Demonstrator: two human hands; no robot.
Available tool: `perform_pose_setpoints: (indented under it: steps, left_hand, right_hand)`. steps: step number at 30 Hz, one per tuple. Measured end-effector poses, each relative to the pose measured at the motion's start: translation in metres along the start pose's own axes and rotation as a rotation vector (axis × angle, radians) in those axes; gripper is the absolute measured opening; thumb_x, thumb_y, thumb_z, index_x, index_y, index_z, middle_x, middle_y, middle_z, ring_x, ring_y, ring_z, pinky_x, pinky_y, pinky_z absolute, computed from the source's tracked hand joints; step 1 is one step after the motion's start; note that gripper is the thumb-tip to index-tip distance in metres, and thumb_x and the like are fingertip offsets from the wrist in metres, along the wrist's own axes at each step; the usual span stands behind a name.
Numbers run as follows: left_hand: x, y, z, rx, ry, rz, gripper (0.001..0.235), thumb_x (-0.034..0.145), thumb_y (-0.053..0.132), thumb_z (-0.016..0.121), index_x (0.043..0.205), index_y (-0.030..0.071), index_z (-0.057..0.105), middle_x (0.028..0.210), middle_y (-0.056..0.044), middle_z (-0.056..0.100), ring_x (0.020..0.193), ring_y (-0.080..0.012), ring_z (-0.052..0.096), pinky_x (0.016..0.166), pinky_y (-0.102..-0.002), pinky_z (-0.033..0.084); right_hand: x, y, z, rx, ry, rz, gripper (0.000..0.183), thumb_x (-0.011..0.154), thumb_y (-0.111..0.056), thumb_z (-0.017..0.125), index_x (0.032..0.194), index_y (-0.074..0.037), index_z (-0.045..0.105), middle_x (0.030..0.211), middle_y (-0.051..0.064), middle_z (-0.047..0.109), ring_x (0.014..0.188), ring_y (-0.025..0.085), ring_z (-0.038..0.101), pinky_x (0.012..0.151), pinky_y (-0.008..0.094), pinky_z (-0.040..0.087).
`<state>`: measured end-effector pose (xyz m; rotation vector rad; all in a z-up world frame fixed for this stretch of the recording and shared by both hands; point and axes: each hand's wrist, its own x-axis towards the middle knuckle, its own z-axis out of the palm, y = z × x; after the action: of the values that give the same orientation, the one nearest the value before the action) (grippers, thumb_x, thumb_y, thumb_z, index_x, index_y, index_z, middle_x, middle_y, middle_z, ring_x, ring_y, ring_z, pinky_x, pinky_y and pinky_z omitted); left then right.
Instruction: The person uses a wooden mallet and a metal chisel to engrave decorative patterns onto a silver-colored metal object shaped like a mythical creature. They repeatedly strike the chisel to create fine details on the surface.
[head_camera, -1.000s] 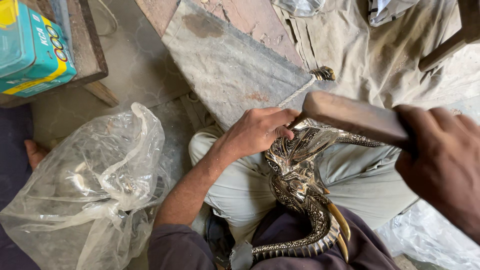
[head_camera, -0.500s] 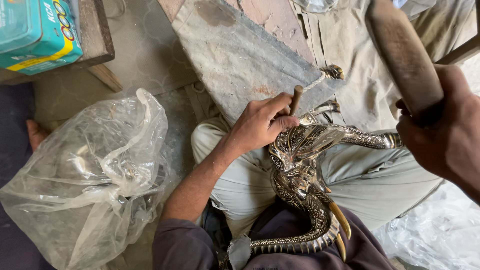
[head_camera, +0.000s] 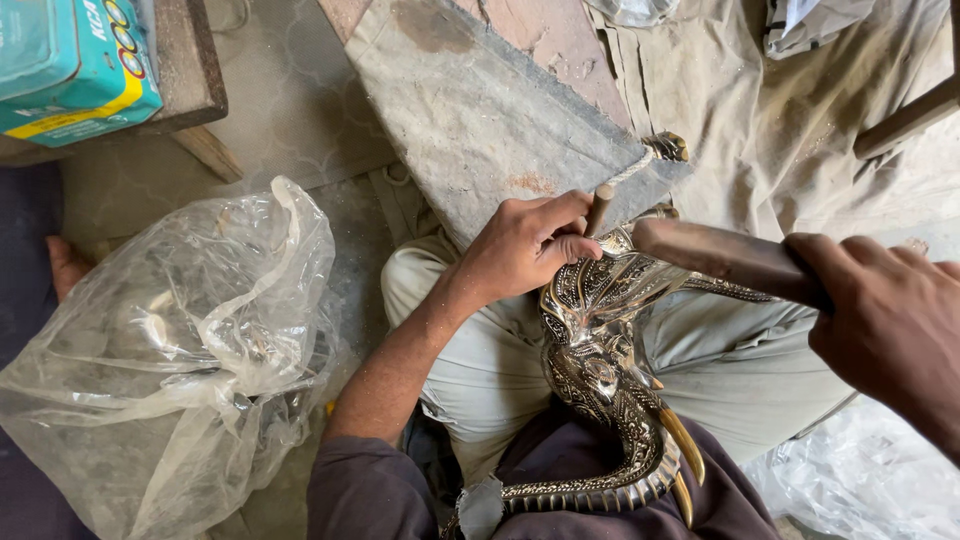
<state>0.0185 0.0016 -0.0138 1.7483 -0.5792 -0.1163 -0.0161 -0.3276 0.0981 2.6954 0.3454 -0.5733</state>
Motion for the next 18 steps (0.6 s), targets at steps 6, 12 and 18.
perform_pose_setpoints:
  steps: [6, 12, 18]
  left_hand:
    - [0.004, 0.002, 0.000, 0.056, -0.050, 0.046, 0.033, 0.098, 0.034, 0.070, 0.115, 0.007, 0.061, 0.083, -0.007, 0.069, 0.071, -0.0203, 0.070, 0.064, -0.037, 0.053]
    - [0.008, 0.005, -0.003, 0.053, -0.077, 0.058, 0.038, 0.100, 0.039, 0.064, 0.120, 0.007, 0.060, 0.088, -0.008, 0.069, 0.075, -0.0208, 0.072, 0.064, -0.037, 0.055]
    - [0.007, 0.000, -0.001, 0.112, -0.092, 0.053, 0.037, 0.098, 0.042, 0.066, 0.115, 0.009, 0.062, 0.086, -0.005, 0.069, 0.072, -0.0190, 0.071, 0.062, -0.036, 0.054]
  right_hand:
    - [0.011, -0.004, -0.019, 0.193, 0.237, 0.009, 0.055, 0.084, -0.013, 0.074, 0.136, -0.020, 0.059, 0.106, 0.008, 0.073, 0.086, 0.025, 0.070, 0.081, 0.037, 0.057]
    - [0.015, -0.013, -0.054, 0.405, 0.461, -0.008, 0.051, 0.079, -0.001, 0.073, 0.128, -0.009, 0.062, 0.097, 0.013, 0.070, 0.083, 0.027, 0.068, 0.079, 0.039, 0.056]
    - [0.016, -0.017, -0.054, 0.392, 0.526, -0.010, 0.054, 0.070, 0.003, 0.071, 0.123, -0.004, 0.062, 0.091, 0.014, 0.067, 0.076, 0.028, 0.066, 0.068, 0.038, 0.055]
